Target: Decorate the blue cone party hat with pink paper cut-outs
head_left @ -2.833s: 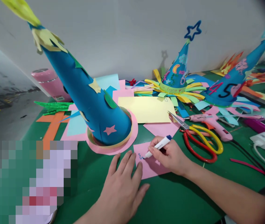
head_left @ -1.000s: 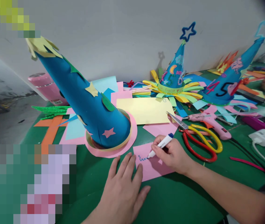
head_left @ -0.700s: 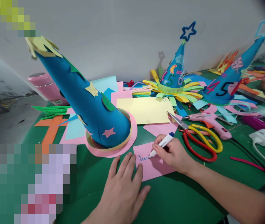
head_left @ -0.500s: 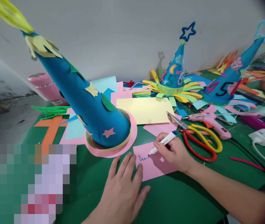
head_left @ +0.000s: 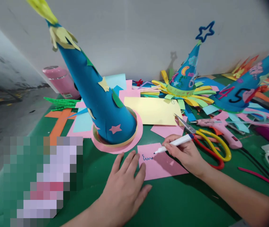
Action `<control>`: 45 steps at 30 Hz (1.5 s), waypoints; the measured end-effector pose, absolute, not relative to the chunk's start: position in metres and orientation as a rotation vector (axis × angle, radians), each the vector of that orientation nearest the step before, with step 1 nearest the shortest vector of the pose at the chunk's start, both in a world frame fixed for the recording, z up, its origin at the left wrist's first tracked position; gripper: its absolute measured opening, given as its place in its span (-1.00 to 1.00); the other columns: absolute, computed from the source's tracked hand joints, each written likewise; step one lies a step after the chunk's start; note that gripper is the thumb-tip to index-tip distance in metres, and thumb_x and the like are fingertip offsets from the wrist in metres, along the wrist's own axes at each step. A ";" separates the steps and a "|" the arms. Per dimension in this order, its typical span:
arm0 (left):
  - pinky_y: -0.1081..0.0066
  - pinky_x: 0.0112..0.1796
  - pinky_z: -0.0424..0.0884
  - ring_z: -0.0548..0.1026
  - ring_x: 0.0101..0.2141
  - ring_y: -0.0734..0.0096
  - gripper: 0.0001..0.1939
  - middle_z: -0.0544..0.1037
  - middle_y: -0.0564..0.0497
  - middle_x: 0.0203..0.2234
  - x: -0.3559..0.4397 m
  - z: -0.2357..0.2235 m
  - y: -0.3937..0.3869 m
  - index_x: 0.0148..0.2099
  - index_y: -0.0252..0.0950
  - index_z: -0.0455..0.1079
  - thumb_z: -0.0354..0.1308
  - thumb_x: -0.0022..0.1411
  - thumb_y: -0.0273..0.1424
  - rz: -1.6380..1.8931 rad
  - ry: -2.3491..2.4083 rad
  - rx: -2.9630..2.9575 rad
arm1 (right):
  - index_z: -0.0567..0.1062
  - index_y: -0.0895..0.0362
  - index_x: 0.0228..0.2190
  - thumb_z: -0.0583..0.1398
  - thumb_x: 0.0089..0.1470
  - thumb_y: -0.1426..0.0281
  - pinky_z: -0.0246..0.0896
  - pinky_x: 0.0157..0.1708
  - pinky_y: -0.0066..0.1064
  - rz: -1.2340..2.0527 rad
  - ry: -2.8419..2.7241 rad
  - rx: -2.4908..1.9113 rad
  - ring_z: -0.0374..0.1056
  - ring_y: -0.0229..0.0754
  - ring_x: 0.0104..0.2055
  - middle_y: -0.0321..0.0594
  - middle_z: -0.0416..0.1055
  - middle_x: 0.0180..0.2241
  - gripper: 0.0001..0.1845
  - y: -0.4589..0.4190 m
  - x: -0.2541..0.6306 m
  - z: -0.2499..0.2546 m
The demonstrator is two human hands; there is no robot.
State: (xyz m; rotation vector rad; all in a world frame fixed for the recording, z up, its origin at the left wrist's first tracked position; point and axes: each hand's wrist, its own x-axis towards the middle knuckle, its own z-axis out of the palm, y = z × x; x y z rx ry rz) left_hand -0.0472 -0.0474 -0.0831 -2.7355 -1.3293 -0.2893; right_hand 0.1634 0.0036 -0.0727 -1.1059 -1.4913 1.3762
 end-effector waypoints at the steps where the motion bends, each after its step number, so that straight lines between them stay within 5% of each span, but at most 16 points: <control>1: 0.01 -0.04 0.08 0.23 0.01 0.02 -0.63 0.37 -0.20 -0.05 -0.047 -0.083 -0.047 -0.06 -0.28 0.32 -0.11 0.20 -0.20 -0.286 -1.336 -2.741 | 0.33 0.13 -0.45 0.10 0.05 0.31 -0.04 -0.69 -0.56 1.379 -1.475 -1.111 0.05 -0.41 -0.66 -0.44 0.13 -0.68 -0.86 0.003 0.161 -0.074; 19: 0.02 -0.01 -0.05 0.15 0.05 0.05 -0.58 0.36 -0.11 -0.03 -0.043 -0.083 -0.050 0.01 -0.17 0.25 -0.10 0.17 -0.13 -0.262 -1.276 -2.820 | 0.31 0.12 -0.46 0.08 0.06 0.33 -0.04 -0.66 -0.50 1.165 -1.651 -1.229 0.09 -0.34 -0.63 -0.38 0.18 -0.64 -0.87 0.001 0.159 -0.084; 45: 0.00 -0.06 0.10 0.23 -0.01 0.02 -0.61 0.37 -0.19 -0.09 -0.043 -0.087 -0.050 -0.02 -0.19 0.29 -0.11 0.18 -0.16 -0.267 -1.340 -2.782 | 0.33 0.11 -0.43 0.10 0.05 0.29 0.05 -0.64 -0.50 1.176 -1.736 -1.255 0.18 -0.32 -0.62 -0.36 0.25 -0.66 -0.86 0.002 0.158 -0.084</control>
